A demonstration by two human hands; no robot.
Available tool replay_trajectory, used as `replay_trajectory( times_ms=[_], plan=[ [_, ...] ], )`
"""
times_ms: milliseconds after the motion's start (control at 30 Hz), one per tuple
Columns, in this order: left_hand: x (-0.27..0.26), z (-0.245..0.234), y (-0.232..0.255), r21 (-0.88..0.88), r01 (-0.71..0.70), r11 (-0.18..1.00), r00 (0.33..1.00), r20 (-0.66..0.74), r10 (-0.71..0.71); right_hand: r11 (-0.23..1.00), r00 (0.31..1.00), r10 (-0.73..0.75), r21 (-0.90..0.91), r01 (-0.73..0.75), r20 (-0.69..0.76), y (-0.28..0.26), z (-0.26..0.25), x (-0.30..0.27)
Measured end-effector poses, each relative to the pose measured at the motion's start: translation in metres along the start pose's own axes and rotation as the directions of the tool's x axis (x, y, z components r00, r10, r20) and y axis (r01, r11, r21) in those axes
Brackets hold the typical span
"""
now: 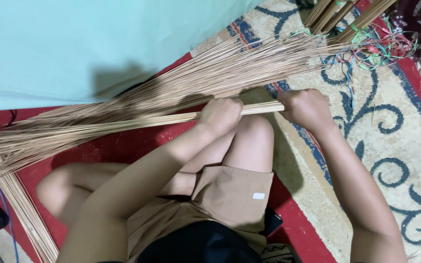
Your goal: The person gathers long, thin wooden sticks, aligns them into a neat bundle, and secures them by tying a string around one end while sitting on the floor.
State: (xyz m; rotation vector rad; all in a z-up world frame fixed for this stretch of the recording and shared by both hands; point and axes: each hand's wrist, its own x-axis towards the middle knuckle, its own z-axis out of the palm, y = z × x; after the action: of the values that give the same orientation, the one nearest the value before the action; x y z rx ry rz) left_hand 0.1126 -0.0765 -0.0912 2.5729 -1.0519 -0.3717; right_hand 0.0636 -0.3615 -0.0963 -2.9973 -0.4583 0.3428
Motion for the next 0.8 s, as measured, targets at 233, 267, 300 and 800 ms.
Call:
replay_trajectory(
  times_ms=[233, 267, 300, 800],
  plan=[
    [0.027, 0.031, -0.020, 0.001, 0.054, 0.999, 0.993, 0.103, -0.054, 0.999, 0.984, -0.028, -0.024, 0.024, -0.175, 0.008, -0.008, -0.001],
    [0.027, 0.036, -0.026, 0.009, 0.069, 0.998, 0.991, 0.114, -0.070, 0.992, 0.988, 0.036, 0.128, -0.017, -0.150, 0.016, -0.016, -0.007],
    [0.028, 0.042, -0.033, 0.018, 0.084, 0.996, 0.988, 0.126, -0.085, 0.959, 0.988, 0.096, 0.276, -0.060, -0.117, 0.023, -0.024, -0.012],
    [0.034, 0.067, -0.051, 0.073, 0.159, 0.985, 0.968, 0.185, -0.170, 0.442, 0.404, 0.875, 0.782, -0.439, -0.268, 0.209, 0.132, 0.004]
  ],
)
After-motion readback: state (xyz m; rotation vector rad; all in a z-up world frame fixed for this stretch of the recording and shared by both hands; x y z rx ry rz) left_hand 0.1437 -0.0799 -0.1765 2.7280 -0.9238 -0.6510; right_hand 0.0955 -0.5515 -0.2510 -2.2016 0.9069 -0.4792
